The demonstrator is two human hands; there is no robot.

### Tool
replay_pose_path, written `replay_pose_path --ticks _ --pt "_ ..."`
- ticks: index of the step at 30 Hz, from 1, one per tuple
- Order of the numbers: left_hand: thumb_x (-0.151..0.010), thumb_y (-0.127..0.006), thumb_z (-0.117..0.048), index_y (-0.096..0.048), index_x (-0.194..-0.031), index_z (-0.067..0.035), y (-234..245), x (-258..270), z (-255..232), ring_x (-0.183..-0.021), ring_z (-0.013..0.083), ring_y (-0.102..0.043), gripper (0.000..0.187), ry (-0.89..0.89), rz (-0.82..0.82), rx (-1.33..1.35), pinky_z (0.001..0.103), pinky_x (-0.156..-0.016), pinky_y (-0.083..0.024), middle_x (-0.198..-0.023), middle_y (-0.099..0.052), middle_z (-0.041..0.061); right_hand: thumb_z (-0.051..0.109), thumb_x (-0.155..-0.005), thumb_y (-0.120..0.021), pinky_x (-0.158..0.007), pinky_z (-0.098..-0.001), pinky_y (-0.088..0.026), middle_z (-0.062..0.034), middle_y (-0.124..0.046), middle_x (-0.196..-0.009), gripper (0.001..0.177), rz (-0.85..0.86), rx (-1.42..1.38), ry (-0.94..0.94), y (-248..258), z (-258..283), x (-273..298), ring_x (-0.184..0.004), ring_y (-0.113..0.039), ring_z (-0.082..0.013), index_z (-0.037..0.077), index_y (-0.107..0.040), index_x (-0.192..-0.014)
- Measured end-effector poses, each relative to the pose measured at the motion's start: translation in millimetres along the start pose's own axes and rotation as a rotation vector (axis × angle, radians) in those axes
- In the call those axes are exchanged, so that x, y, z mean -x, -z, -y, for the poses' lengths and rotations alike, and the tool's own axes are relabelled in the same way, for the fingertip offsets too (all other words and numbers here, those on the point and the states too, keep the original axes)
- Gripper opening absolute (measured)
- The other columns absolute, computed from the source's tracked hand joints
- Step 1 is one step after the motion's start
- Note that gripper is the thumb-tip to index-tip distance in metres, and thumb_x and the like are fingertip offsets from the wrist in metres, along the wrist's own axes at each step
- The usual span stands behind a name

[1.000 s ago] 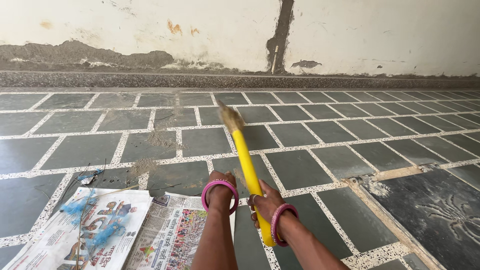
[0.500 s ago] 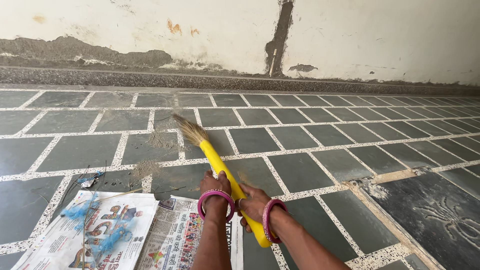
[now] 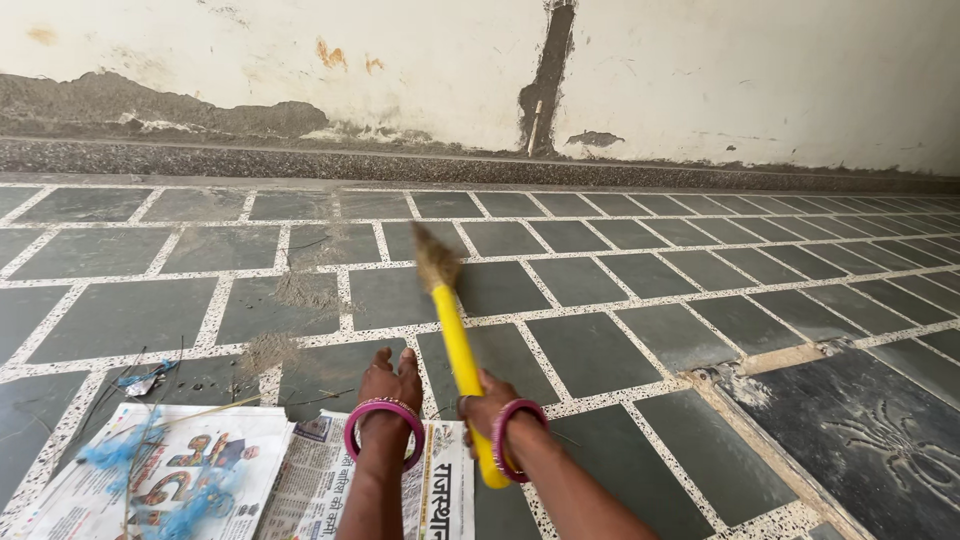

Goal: The person sweeps a tiled floor using a broom with a yellow handle, pushing dust onto a piece of newspaper.

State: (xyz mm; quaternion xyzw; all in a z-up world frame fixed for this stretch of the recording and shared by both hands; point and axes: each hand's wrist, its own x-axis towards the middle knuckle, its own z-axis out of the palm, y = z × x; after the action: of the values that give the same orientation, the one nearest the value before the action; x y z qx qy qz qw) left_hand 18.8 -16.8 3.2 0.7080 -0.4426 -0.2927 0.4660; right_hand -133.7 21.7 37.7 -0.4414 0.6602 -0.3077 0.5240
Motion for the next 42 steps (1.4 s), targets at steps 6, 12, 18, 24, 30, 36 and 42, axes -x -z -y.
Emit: replay_pose_path --ticks 6,12,18,24,30,36,42 --pt "-0.103 -0.048 -0.045 -0.051 -0.147 -0.005 14 -6 -1 -0.129 0.0444 -0.058 0.059 0.031 -0.022 0.015 0.051 -0.109 -0.046 -0.142 -0.057 0.027 0.005 -0.089 -0.057 -0.043 -0.0319 -0.050 -0.0060 -0.059 -0.078 0.071 0.248 0.100 0.145 -21 18 23 -0.052 -0.057 -0.0150 0.026 -0.045 -0.155" --pt "-0.104 -0.047 -0.046 -0.050 -0.147 -0.003 24 -13 -5 -0.130 0.0451 -0.057 0.061 -0.011 -0.067 -0.031 0.051 -0.109 -0.045 -0.140 -0.058 0.029 0.001 -0.088 -0.060 -0.046 -0.0347 -0.052 -0.0094 -0.060 -0.078 0.073 0.110 0.023 0.138 -14 38 15 -0.054 -0.056 -0.0168 0.028 -0.040 -0.154" --pt "-0.101 -0.045 -0.048 -0.049 -0.148 -0.007 9 -5 -20 -0.132 0.0412 -0.056 0.062 0.004 0.002 -0.015 0.049 -0.111 -0.046 -0.143 -0.057 0.024 0.005 -0.095 -0.056 -0.044 -0.0355 -0.051 -0.0102 -0.057 -0.077 0.034 0.045 -0.143 0.055 3 26 -23 -0.054 -0.056 -0.0170 0.002 -0.055 -0.129" --pt "-0.102 -0.041 -0.052 -0.050 -0.147 -0.012 -12 -25 -21 -0.128 0.0405 -0.059 0.061 -0.023 0.029 -0.128 0.049 -0.109 -0.047 -0.137 -0.060 0.023 0.003 -0.094 -0.054 -0.043 -0.0392 -0.052 -0.0130 -0.062 -0.072 0.027 0.167 0.136 0.178 -20 29 -34 -0.051 -0.062 -0.0231 0.005 -0.052 -0.120" --pt "-0.102 -0.040 -0.056 -0.053 -0.146 -0.013 -26 -74 -4 -0.125 0.0428 -0.061 0.063 -0.084 -0.058 -0.169 0.050 -0.107 -0.048 -0.130 -0.065 0.026 0.030 -0.104 -0.046 -0.035 -0.0385 -0.043 -0.0107 -0.061 -0.068 0.031 0.398 -0.167 0.202 -47 31 -43 -0.041 -0.055 -0.0241 0.006 -0.056 -0.120" --pt "-0.101 -0.036 -0.056 -0.054 -0.145 -0.016 -31 -76 -24 -0.127 0.0428 -0.060 0.062 -0.019 -0.028 -0.139 0.050 -0.107 -0.047 -0.134 -0.065 0.022 0.003 -0.088 -0.058 -0.045 -0.0376 -0.053 -0.0120 -0.065 -0.076 0.047 0.194 0.042 0.229 -6 47 -35 -0.051 -0.062 -0.0209 0.022 -0.055 -0.131" --pt "-0.102 -0.036 -0.057 -0.053 -0.145 -0.015 -41 -64 -41 -0.132 0.0414 -0.056 0.062 -0.004 -0.016 -0.165 0.049 -0.110 -0.045 -0.139 -0.061 0.021 0.003 -0.090 -0.059 -0.046 -0.0401 -0.053 -0.0155 -0.063 -0.084 0.044 0.087 -0.026 0.144 28 56 -64 -0.054 -0.061 -0.0232 0.010 -0.053 -0.133"
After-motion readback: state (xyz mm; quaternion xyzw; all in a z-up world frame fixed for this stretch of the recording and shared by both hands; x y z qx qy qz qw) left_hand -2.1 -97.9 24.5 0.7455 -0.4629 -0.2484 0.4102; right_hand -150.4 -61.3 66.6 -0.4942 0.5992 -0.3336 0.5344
